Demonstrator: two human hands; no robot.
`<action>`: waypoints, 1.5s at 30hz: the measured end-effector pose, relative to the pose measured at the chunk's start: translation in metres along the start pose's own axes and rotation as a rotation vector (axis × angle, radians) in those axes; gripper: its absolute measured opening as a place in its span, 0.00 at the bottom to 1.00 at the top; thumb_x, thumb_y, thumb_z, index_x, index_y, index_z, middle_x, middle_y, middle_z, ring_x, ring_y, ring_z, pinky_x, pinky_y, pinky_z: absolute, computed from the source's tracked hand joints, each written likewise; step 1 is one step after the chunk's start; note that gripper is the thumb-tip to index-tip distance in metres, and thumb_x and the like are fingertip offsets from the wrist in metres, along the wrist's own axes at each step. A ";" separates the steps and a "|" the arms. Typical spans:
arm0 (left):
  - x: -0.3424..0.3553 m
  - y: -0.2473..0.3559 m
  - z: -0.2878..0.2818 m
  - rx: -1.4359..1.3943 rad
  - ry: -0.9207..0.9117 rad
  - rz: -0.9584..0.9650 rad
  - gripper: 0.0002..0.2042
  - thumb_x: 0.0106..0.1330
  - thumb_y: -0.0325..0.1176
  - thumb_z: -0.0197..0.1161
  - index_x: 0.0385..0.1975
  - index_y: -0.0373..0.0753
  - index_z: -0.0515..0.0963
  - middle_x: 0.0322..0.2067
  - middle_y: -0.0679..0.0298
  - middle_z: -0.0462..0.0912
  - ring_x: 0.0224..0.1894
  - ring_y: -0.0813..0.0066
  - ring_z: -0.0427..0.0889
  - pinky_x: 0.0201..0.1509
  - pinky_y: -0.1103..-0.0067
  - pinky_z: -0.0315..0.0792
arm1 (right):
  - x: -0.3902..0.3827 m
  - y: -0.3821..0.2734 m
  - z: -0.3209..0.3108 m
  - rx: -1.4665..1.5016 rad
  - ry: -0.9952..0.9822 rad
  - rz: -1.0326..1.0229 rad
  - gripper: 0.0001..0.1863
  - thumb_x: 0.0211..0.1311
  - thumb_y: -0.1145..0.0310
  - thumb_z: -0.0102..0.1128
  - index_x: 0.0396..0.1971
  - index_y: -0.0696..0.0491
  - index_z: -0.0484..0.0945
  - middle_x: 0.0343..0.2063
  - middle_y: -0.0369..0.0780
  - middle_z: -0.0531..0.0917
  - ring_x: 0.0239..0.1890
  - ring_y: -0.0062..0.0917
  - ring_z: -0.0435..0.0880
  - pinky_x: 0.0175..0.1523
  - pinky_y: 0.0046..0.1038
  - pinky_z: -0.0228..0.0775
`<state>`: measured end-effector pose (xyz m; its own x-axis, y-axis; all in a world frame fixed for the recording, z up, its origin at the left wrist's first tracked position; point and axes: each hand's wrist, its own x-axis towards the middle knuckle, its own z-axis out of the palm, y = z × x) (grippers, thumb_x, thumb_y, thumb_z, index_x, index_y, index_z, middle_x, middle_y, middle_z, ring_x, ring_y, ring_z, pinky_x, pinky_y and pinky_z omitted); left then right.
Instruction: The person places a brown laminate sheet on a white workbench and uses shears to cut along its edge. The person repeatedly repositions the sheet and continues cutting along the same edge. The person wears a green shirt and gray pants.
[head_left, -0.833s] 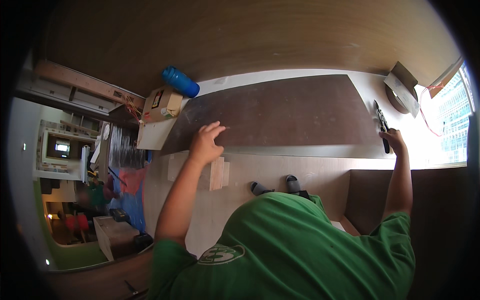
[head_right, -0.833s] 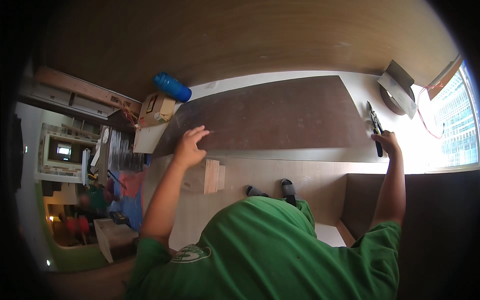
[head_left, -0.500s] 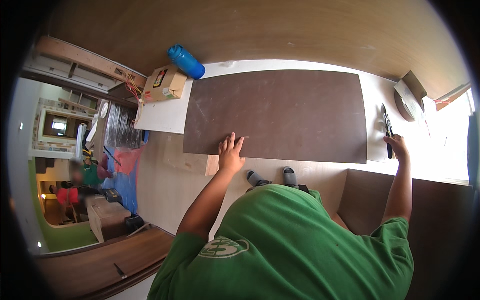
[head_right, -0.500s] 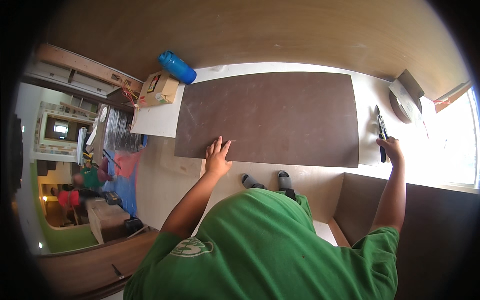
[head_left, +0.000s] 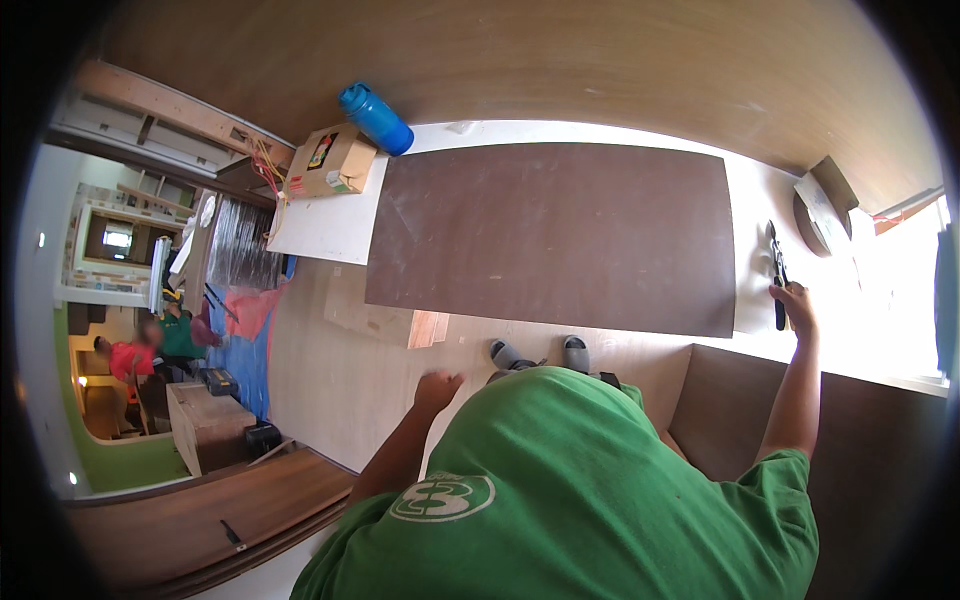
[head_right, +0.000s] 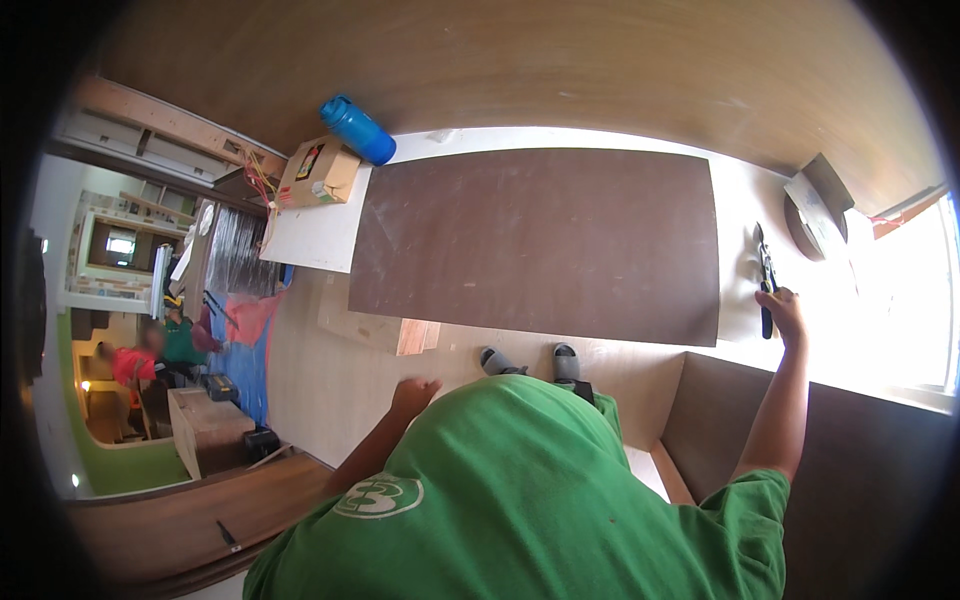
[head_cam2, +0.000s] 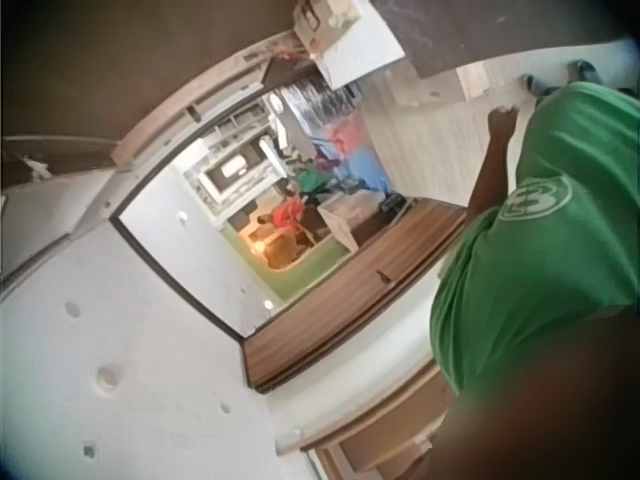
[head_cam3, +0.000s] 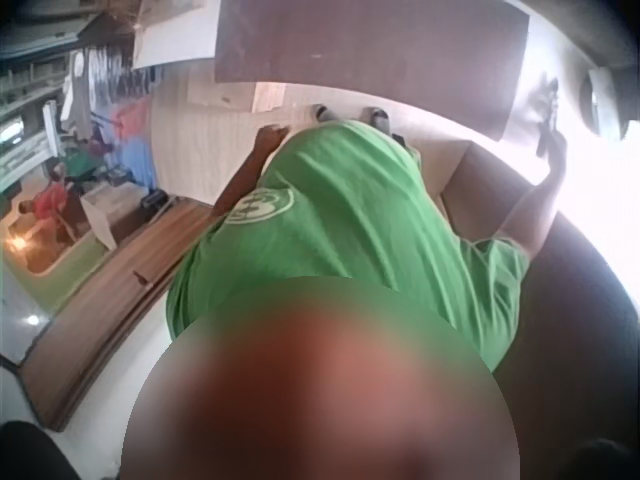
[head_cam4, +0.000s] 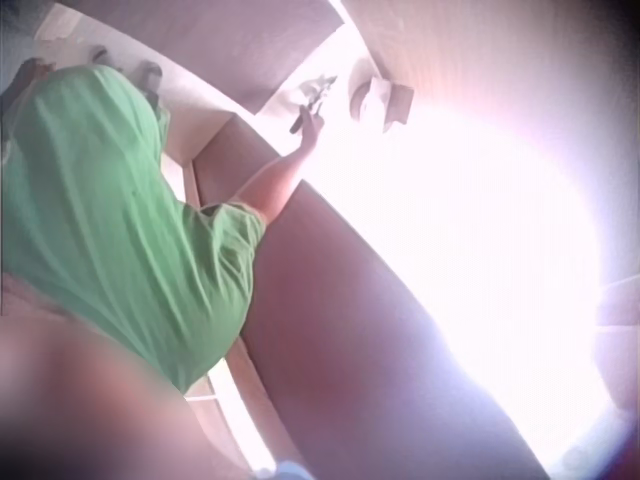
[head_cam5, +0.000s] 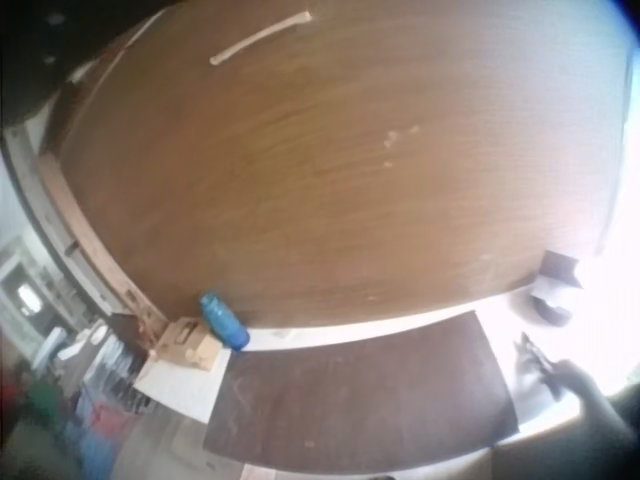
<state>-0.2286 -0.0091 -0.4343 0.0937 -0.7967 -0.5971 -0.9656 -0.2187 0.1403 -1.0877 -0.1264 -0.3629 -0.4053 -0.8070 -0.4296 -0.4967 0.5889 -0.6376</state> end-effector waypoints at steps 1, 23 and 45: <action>-0.002 -0.029 0.019 -0.015 -0.223 0.062 0.35 0.73 0.67 0.57 0.28 0.36 0.89 0.29 0.49 0.91 0.32 0.44 0.89 0.51 0.56 0.82 | -0.001 0.000 0.000 0.013 0.000 -0.016 0.22 0.61 0.53 0.78 0.35 0.59 0.83 0.27 0.35 0.81 0.31 0.21 0.75 0.40 0.31 0.70; -0.019 -0.040 0.039 -0.640 -0.158 -0.158 0.32 0.69 0.35 0.71 0.71 0.26 0.72 0.62 0.39 0.84 0.43 0.59 0.92 0.46 0.65 0.87 | 0.009 0.007 0.007 -0.055 0.045 0.044 0.28 0.55 0.51 0.82 0.38 0.62 0.84 0.37 0.43 0.82 0.34 0.28 0.81 0.46 0.37 0.76; -0.035 -0.046 0.093 -0.320 -0.173 0.327 0.23 0.80 0.52 0.58 0.53 0.36 0.87 0.44 0.58 0.92 0.47 0.67 0.89 0.54 0.68 0.81 | 0.000 -0.221 0.267 -0.105 0.087 -0.591 0.11 0.68 0.63 0.67 0.40 0.54 0.89 0.40 0.50 0.90 0.45 0.50 0.90 0.52 0.44 0.81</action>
<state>-0.2096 0.0810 -0.4932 -0.2705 -0.7529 -0.6000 -0.8124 -0.1560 0.5619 -0.7727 -0.2687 -0.3931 -0.0968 -0.9947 0.0348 -0.7282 0.0469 -0.6838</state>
